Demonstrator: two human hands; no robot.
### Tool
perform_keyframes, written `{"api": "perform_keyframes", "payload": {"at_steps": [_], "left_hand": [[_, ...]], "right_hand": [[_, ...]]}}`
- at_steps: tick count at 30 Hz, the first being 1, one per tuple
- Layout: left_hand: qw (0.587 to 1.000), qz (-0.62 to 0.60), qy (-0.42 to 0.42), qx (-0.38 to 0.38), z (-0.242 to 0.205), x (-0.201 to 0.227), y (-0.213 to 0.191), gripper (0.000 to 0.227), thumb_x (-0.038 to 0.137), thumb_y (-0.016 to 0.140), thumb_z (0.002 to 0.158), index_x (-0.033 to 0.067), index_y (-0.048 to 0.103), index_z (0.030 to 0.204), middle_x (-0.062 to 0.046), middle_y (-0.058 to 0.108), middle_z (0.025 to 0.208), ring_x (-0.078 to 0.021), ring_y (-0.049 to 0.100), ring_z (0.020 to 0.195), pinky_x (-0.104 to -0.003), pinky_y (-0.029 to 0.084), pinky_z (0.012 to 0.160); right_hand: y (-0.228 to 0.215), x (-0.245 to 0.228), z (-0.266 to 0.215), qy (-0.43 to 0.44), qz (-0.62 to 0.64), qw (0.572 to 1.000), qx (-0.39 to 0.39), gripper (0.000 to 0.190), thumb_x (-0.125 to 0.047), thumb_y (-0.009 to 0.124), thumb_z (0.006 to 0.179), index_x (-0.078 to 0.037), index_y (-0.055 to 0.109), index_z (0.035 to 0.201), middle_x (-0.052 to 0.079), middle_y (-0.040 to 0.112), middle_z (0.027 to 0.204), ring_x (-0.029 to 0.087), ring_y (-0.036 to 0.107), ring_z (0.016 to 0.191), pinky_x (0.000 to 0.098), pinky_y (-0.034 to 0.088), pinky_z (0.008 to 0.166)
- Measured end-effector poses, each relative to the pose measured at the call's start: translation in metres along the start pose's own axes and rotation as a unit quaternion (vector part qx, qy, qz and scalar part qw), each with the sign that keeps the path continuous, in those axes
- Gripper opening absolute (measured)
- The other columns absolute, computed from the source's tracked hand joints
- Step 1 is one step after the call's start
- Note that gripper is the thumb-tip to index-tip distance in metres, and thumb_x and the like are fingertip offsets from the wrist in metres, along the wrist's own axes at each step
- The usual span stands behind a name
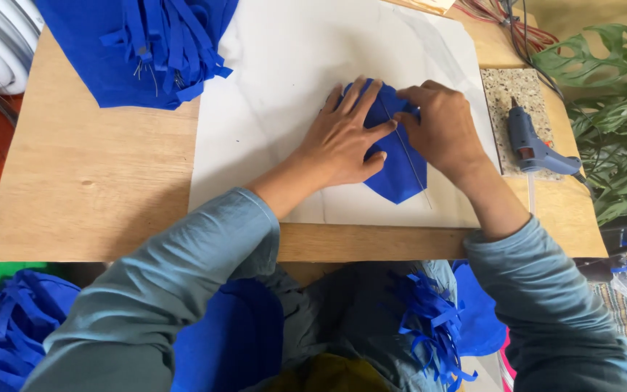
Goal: Gluing and trimming blue fabric pieces to create a decorative craft item
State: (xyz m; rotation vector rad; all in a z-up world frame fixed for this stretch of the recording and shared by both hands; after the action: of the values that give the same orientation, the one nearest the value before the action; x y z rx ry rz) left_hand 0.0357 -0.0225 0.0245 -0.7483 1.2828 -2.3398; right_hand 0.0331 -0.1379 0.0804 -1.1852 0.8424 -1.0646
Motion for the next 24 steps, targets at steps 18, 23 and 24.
{"api": "perform_keyframes", "payload": {"at_steps": [18,23,24], "left_hand": [[1.000,0.019,0.020,-0.003,0.011,-0.014,0.015,0.045,0.052,0.055,0.074,0.0239,0.060,0.108,-0.021,0.040,0.132,-0.0377,0.015,0.129,-0.070,-0.013,0.091],[0.999,0.033,0.024,-0.006,0.010,-0.014,0.020,0.048,0.054,0.055,0.075,0.0240,0.058,0.113,-0.021,0.038,0.134,-0.0359,0.012,0.131,-0.069,-0.015,0.091],[0.999,0.033,0.020,-0.010,0.011,-0.015,0.021,0.047,0.054,0.056,0.075,0.0244,0.058,0.111,-0.021,0.038,0.134,-0.0360,0.011,0.131,-0.070,-0.015,0.091]], "right_hand": [[-0.014,-0.012,-0.022,-0.033,-0.030,0.996,0.083,0.015,-0.007,0.063,0.078,-0.012,0.071,0.089,0.006,0.057,0.079,0.021,0.054,0.048,0.0305,0.044,0.043],[-0.015,-0.008,-0.023,-0.033,0.087,0.994,0.056,0.022,0.004,0.059,0.076,-0.003,0.069,0.094,0.010,0.058,0.079,0.021,0.054,0.053,0.0286,0.044,0.048],[-0.014,-0.007,-0.023,-0.032,0.085,0.995,0.049,0.022,0.003,0.058,0.076,-0.005,0.069,0.094,0.010,0.058,0.080,0.022,0.054,0.055,0.0296,0.044,0.049]]}}
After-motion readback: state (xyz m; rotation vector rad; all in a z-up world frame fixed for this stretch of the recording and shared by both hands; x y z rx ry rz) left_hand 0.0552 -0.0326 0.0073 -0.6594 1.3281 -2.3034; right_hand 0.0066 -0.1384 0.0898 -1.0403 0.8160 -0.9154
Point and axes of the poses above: each hand's wrist, its own z-axis towards the middle knuckle, its own y-axis out of the palm, x = y × z, the point moved 5 cm from there along z, towards the middle knuckle
